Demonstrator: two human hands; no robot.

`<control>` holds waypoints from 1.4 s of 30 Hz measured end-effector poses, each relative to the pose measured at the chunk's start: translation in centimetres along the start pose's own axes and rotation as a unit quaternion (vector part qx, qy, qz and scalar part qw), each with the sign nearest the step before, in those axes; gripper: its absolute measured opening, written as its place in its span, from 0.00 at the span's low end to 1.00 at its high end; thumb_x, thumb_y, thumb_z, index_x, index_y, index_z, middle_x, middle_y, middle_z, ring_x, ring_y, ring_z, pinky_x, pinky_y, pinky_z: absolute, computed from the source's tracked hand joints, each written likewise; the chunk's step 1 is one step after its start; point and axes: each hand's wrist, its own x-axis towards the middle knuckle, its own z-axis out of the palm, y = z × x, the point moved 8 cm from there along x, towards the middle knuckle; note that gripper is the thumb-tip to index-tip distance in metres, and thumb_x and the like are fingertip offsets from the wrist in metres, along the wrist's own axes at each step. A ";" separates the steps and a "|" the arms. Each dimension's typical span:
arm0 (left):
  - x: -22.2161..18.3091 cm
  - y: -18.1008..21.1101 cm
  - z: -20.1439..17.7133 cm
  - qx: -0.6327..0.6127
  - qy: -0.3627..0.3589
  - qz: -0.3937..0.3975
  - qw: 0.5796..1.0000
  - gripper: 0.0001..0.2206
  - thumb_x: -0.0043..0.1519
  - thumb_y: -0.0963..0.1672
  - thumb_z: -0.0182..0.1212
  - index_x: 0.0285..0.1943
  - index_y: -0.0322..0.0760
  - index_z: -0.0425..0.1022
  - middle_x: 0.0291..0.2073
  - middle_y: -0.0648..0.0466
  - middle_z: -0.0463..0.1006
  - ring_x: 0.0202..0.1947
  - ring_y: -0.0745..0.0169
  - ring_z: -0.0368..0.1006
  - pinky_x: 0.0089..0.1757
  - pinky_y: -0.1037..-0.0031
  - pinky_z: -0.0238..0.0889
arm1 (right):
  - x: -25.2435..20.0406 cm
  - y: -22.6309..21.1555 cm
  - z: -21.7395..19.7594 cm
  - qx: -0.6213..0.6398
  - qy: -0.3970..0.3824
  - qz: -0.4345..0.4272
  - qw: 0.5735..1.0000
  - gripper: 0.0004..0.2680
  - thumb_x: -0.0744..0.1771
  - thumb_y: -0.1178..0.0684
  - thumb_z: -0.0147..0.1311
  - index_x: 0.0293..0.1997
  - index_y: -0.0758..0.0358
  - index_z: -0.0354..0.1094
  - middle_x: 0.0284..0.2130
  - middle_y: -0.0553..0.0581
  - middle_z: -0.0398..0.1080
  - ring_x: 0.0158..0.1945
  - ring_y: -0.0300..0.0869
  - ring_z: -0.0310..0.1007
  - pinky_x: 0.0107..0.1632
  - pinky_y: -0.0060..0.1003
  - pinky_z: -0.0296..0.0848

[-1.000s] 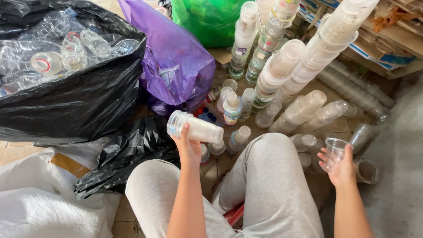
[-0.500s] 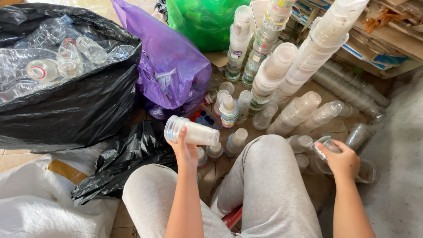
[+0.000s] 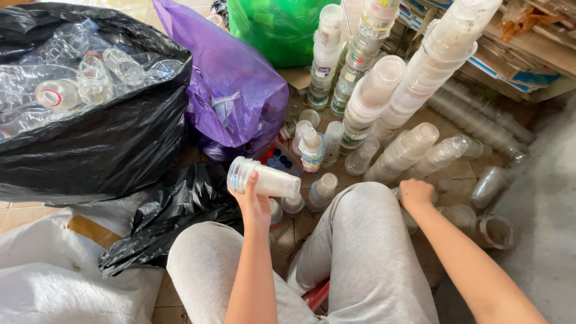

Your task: Sorting and stacking clear plastic cups from a pile into organized stacks

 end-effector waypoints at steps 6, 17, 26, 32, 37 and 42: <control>0.4 -0.4 -0.6 0.000 0.016 0.013 1.000 0.34 0.53 0.40 0.75 0.64 0.53 0.57 0.53 0.49 0.72 0.48 0.53 0.75 0.48 0.58 0.75 | 1.0 -1.7 1.5 0.024 0.069 -0.050 0.996 0.10 0.65 0.61 0.46 0.31 0.66 0.80 0.28 0.64 0.77 0.37 0.57 0.82 0.38 0.56 0.78; -1.2 -2.2 1.8 -0.008 -0.061 -0.022 0.998 0.35 0.58 0.43 0.71 0.69 0.55 0.52 0.59 0.47 0.66 0.55 0.51 0.71 0.55 0.56 0.71 | -1.9 -0.7 -3.8 0.157 0.104 -0.036 0.981 0.10 0.69 0.43 0.50 0.53 0.39 0.76 0.44 0.48 0.82 0.54 0.47 0.80 0.63 0.55 0.64; -3.2 -2.8 4.0 -0.004 -0.172 -0.028 0.985 0.36 0.62 0.49 0.64 0.75 0.52 0.43 0.63 0.38 0.64 0.56 0.47 0.71 0.52 0.54 0.71 | -10.5 -10.7 -18.2 0.695 0.102 -0.170 0.691 0.13 0.67 0.49 0.58 0.57 0.56 0.72 0.41 0.61 0.79 0.47 0.47 0.79 0.50 0.44 0.76; -5.5 -3.1 5.3 0.000 -0.263 -0.009 0.965 0.30 0.56 0.41 0.69 0.61 0.54 0.52 0.58 0.45 0.68 0.54 0.53 0.73 0.50 0.63 0.73 | -15.6 -18.7 -20.6 0.833 -0.022 -0.199 0.516 0.27 0.63 0.50 0.62 0.70 0.62 0.55 0.47 0.65 0.71 0.40 0.46 0.76 0.35 0.41 0.80; -4.9 -2.7 4.7 -0.016 -0.244 0.001 0.970 0.27 0.56 0.39 0.69 0.57 0.49 0.54 0.54 0.44 0.73 0.53 0.52 0.74 0.50 0.61 0.72 | -16.4 -18.8 -19.1 0.807 0.069 -0.162 0.563 0.21 0.61 0.53 0.69 0.60 0.61 0.72 0.33 0.61 0.76 0.22 0.40 0.74 0.22 0.31 0.76; -1.9 -1.1 2.9 -0.065 -0.143 0.024 0.987 0.28 0.58 0.40 0.67 0.63 0.54 0.56 0.59 0.40 0.72 0.57 0.41 0.73 0.55 0.54 0.70 | -18.2 -17.2 -20.9 0.743 0.165 -0.171 0.626 0.25 0.59 0.47 0.72 0.61 0.62 0.72 0.49 0.60 0.78 0.54 0.42 0.75 0.62 0.39 0.70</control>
